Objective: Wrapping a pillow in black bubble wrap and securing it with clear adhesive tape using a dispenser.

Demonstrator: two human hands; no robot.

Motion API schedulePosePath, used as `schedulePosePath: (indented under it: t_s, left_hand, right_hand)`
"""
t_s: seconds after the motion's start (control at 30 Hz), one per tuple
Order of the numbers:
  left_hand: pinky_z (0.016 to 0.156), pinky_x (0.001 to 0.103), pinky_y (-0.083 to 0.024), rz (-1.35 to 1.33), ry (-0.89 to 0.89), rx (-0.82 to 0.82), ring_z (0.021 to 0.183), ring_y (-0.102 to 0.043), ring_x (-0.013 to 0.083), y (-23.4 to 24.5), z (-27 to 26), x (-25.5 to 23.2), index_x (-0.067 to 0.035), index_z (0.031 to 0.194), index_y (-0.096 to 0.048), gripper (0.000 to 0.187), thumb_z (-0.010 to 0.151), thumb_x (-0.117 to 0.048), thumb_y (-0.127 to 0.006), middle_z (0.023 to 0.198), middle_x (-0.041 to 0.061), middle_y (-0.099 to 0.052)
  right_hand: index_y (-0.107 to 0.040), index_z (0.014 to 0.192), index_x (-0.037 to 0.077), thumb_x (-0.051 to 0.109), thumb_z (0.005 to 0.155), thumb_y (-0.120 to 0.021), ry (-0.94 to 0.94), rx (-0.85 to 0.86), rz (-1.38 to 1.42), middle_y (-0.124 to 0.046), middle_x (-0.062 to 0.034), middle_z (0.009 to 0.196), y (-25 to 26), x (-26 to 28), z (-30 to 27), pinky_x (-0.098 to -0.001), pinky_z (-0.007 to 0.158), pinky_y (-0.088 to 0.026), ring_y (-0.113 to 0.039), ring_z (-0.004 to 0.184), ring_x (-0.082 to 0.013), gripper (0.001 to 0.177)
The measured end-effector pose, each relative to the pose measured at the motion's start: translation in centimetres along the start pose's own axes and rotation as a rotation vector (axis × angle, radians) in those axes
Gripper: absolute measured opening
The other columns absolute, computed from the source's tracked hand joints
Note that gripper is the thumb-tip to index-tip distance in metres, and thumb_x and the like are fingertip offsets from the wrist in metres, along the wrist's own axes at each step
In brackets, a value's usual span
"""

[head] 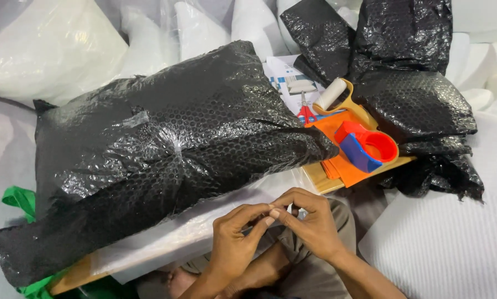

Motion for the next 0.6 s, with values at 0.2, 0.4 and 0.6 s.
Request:
schedulePosePath:
  t_s: [0.2, 0.4, 0.6]
  left_hand:
    - [0.080, 0.025, -0.064, 0.037, -0.068, -0.023, 0.089, -0.079, 0.0159, -0.9, 0.4, 0.3, -0.010, 0.105, -0.079, 0.019, 0.086, -0.007, -0.078, 0.098, 0.006, -0.082]
    - [0.058, 0.020, -0.058, -0.306, 0.290, 0.041, 0.057, -0.063, 0.0048, -2.9, -0.2, 2.3, -0.013, 0.130, -0.065, 0.048, 0.084, -0.007, -0.078, 0.112, 0.009, -0.080]
    - [0.080, 0.029, -0.065, 0.027, -0.265, -0.302, 0.079, -0.077, 0.0157, 0.6, 2.4, -1.5, 0.000, 0.153, -0.034, 0.074, 0.092, -0.003, -0.075, 0.148, 0.025, -0.054]
  right_hand:
    - [-0.077, 0.080, 0.010, 0.019, 0.090, -0.075, -0.003, -0.018, 0.011, -0.072, -0.0002, 0.075, 0.5, -0.2, 0.1, -0.0242, 0.060, -0.045, -0.059, 0.066, -0.0096, 0.013]
    - [-0.069, 0.087, 0.001, 0.008, 0.090, -0.072, 0.599, -0.266, -0.386, -0.066, -0.0120, 0.080, 1.4, 1.0, -1.6, -0.0313, 0.061, -0.051, -0.064, 0.066, -0.0219, 0.008]
    - [-0.063, 0.088, 0.003, 0.003, 0.093, -0.067, 0.671, -0.583, -0.296, -0.062, -0.0102, 0.081, 5.1, 0.1, -1.7, -0.0274, 0.061, -0.046, -0.054, 0.065, -0.0171, 0.006]
Point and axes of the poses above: each hand's wrist, its own z-axis towards the middle knuckle, its own y-axis out of the back of the hand, x = y × z, the point moved 6 cm from there along z, towards the middle knuckle
